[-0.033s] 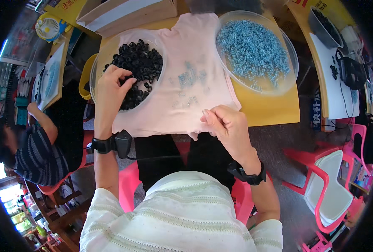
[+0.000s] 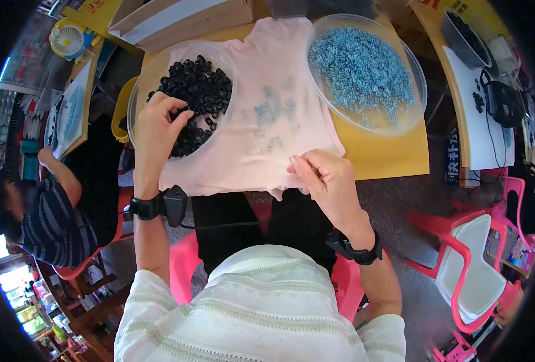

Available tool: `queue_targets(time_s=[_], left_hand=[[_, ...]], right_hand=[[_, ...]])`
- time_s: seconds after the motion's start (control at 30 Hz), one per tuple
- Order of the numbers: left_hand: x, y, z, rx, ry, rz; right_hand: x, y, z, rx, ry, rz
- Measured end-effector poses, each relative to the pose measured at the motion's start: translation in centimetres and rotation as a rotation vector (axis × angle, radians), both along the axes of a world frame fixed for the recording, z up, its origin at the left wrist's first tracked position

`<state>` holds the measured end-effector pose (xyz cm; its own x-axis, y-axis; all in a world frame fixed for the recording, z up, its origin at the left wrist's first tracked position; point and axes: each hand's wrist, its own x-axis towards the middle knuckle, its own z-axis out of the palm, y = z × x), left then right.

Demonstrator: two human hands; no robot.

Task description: Manually assembling small plastic inserts into black plastic housings at a workstation.

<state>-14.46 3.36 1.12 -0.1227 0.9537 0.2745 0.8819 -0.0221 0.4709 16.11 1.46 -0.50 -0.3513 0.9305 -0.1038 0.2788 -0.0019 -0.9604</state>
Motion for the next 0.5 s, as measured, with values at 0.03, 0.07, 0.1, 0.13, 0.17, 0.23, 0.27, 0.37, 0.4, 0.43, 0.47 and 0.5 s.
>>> queue_targets(time_s=[0.03, 0.07, 0.1, 0.13, 0.17, 0.23, 0.27, 0.37, 0.4, 0.43, 0.47, 0.5], left_hand=[[-0.1, 0.1, 0.2, -0.021, -0.024, 0.015], [0.1, -0.1, 0.8, -0.016, -0.054, 0.016], [0.3, -0.3, 1.4, 0.009, -0.118, 0.026], [0.6, -0.6, 2.0, 0.034, -0.183, 0.037], [0.8, -1.0, 2.4, 0.059, -0.247, 0.048], [1.0, -1.9, 2.7, 0.053, -0.555, 0.019], [1.5, -2.5, 2.9, 0.049, -0.758, 0.009], [3.6, -4.6, 3.2, 0.03, -1.143, -0.003], [4.0, -5.6, 2.8, 0.032, -1.247, -0.031], [4.4, -6.2, 2.2, 0.037, -1.349, -0.075], [4.9, -6.9, 1.8, 0.021, -1.478, -0.101], [5.5, -7.6, 1.1, 0.013, -1.605, -0.128]], right_hand=[[0.0, 0.0, 0.0, 0.026, -0.001, -0.005], [0.0, 0.0, 0.0, 0.052, -0.002, -0.009], [-0.1, 0.2, 0.0, 0.079, 0.001, -0.015], [-0.4, 0.3, 0.0, 0.168, -0.036, -0.022], [-0.7, 0.6, 0.1, 0.257, -0.074, -0.027], [-1.6, 0.9, -0.1, 0.347, -0.116, -0.043], [-2.0, 1.1, -0.4, 0.348, -0.124, -0.054], [-2.8, 1.4, -0.7, 0.416, -0.218, -0.085], [-3.2, 1.5, -0.6, 0.45, -0.255, -0.083], [-3.2, 1.7, -0.7, 0.458, -0.267, -0.081], [-3.0, 1.5, -1.0, 0.466, -0.279, -0.08], [-3.0, 1.7, -1.3, 0.479, -0.289, -0.073]])
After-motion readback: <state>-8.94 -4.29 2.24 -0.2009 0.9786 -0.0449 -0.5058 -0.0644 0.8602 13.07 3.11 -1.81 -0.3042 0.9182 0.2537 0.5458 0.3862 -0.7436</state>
